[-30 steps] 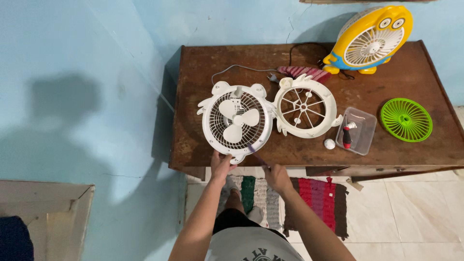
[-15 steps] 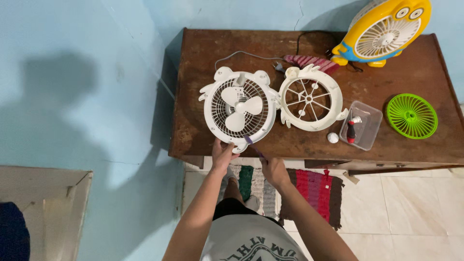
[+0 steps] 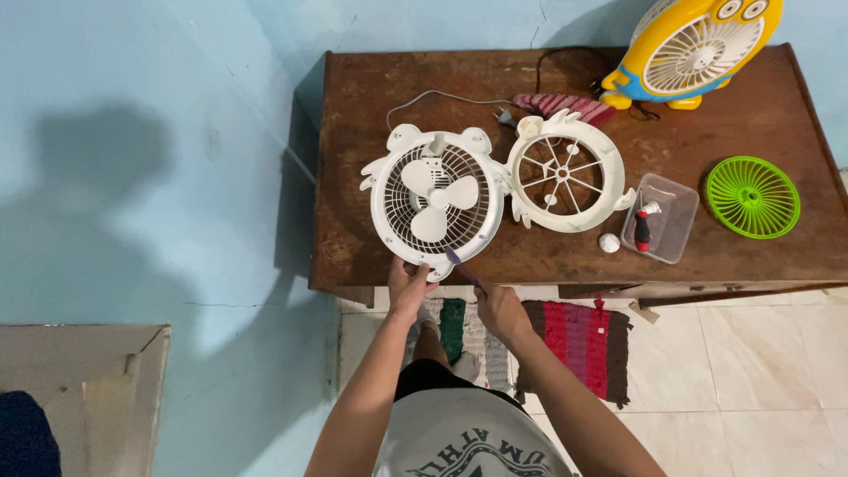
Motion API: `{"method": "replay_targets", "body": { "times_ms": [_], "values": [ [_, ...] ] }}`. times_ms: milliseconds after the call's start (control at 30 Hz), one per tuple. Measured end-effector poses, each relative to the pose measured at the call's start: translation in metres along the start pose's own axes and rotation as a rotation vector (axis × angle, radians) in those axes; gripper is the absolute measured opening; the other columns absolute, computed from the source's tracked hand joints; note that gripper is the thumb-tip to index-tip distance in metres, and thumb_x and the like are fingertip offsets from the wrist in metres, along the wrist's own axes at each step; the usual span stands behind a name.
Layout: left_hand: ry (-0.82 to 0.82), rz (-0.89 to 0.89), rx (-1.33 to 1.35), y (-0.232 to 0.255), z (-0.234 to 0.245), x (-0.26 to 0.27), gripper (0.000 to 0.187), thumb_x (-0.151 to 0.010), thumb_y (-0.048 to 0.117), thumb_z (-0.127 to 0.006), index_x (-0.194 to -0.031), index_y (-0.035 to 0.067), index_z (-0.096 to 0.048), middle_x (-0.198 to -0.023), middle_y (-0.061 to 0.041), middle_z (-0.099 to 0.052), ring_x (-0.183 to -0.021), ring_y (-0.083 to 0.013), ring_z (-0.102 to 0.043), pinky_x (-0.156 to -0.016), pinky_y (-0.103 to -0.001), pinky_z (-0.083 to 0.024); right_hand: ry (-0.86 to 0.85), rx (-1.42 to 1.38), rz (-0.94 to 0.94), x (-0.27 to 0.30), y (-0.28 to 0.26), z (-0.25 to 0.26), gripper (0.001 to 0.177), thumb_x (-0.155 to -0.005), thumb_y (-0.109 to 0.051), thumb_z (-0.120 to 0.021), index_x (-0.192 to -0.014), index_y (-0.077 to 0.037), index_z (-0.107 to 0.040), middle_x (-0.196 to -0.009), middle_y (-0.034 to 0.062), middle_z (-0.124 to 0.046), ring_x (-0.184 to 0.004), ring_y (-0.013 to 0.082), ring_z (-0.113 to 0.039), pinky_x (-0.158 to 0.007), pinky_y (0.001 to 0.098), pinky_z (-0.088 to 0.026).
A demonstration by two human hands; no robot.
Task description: The person uses a cloth to wipe the interior and exterior surfaces of a white fan cage on a wooden table. The person rotates the cage to reach different areas and continues wiping until the cage appears clean.
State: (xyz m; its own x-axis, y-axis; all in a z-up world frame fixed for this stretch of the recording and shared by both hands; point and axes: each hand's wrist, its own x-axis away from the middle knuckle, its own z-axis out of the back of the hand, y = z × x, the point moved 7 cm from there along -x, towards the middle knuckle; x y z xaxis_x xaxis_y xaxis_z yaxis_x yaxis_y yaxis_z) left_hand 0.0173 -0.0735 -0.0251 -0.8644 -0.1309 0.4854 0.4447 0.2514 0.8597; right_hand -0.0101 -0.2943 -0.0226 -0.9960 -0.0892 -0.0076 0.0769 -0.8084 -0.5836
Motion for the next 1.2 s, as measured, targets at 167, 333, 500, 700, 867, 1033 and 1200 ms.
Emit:
{"method": "replay_targets", "body": {
  "times_ms": [167,333,500,700,867,1033,1200],
  "values": [
    [-0.010,-0.025,0.015,-0.008,0.003,0.000,0.049,-0.099,0.002,-0.056,-0.144,0.012,-0.040,-0.131,-0.011,-0.063,-0.114,-0.0237,-0.069,-0.085,-0.041,-0.066,-0.110,0.555,0.124,-0.003,0.011,0.022,0.027,-0.101,-0.030,-0.058,-0.094,-0.006,-0.067,-0.078,0.0219,-0.069,-0.068,0.0375,-0.073,-0.053,0.0499,-0.058],
    [0.011,-0.021,0.017,-0.010,0.001,-0.003,0.049,-0.099,0.000,-0.056,-0.144,0.010,-0.041,-0.130,-0.013,-0.064,-0.111,-0.0237,-0.070,-0.083,-0.041,-0.067,-0.011,0.556,0.061,0.002,0.003,0.051,0.018,-0.096,-0.026,-0.059,-0.093,-0.009,-0.065,-0.072,0.0190,-0.070,-0.064,0.0356,-0.073,-0.053,0.0471,-0.058],
    [0.057,0.006,-0.021,-0.017,0.007,0.000,0.049,-0.097,-0.002,-0.055,-0.143,0.009,-0.043,-0.125,-0.015,-0.068,-0.107,-0.0254,-0.071,-0.079,-0.040,-0.064,-0.157,0.374,0.068,0.009,-0.025,0.021,0.016,-0.091,-0.024,-0.059,-0.089,-0.011,-0.068,-0.071,0.0226,-0.069,-0.064,0.0397,-0.072,-0.057,0.0506,-0.058],
    [0.011,-0.042,0.068,-0.021,0.005,-0.001,0.048,-0.098,-0.001,-0.055,-0.143,0.009,-0.041,-0.128,-0.013,-0.066,-0.110,-0.0249,-0.070,-0.082,-0.040,-0.065,-0.127,0.567,-0.031,-0.011,-0.002,0.068,0.022,-0.096,-0.022,-0.055,-0.088,-0.005,-0.067,-0.075,0.0196,-0.071,-0.066,0.0357,-0.074,-0.056,0.0467,-0.061],
    [-0.009,-0.001,0.077,-0.026,0.004,-0.001,0.052,-0.100,0.002,-0.056,-0.146,0.012,-0.035,-0.131,-0.011,-0.061,-0.114,-0.0241,-0.068,-0.089,-0.040,-0.065,-0.445,0.430,-0.178,0.005,-0.025,0.039,0.030,-0.105,-0.025,-0.044,-0.108,-0.001,-0.062,-0.072,0.0222,-0.070,-0.065,0.0355,-0.077,-0.053,0.0493,-0.061],
    [-0.051,0.004,0.134,-0.027,0.006,-0.005,0.052,-0.101,0.003,-0.056,-0.147,0.012,-0.037,-0.131,-0.013,-0.063,-0.113,-0.0251,-0.068,-0.088,-0.042,-0.064,-0.182,-0.011,0.020,0.005,-0.080,0.028,0.021,-0.095,-0.020,-0.056,-0.102,-0.006,-0.070,-0.080,0.0262,-0.071,-0.076,0.0458,-0.070,-0.068,0.0560,-0.055],
    [-0.064,-0.028,0.120,-0.025,0.015,-0.004,0.050,-0.099,0.004,-0.057,-0.146,0.012,-0.041,-0.128,-0.012,-0.064,-0.111,-0.0214,-0.068,-0.086,-0.042,-0.065,-0.268,-0.077,0.058,-0.011,-0.082,0.026,0.020,-0.096,-0.023,-0.058,-0.103,-0.009,-0.072,-0.084,0.0261,-0.071,-0.082,0.0470,-0.068,-0.074,0.0565,-0.054]
  ]
}}
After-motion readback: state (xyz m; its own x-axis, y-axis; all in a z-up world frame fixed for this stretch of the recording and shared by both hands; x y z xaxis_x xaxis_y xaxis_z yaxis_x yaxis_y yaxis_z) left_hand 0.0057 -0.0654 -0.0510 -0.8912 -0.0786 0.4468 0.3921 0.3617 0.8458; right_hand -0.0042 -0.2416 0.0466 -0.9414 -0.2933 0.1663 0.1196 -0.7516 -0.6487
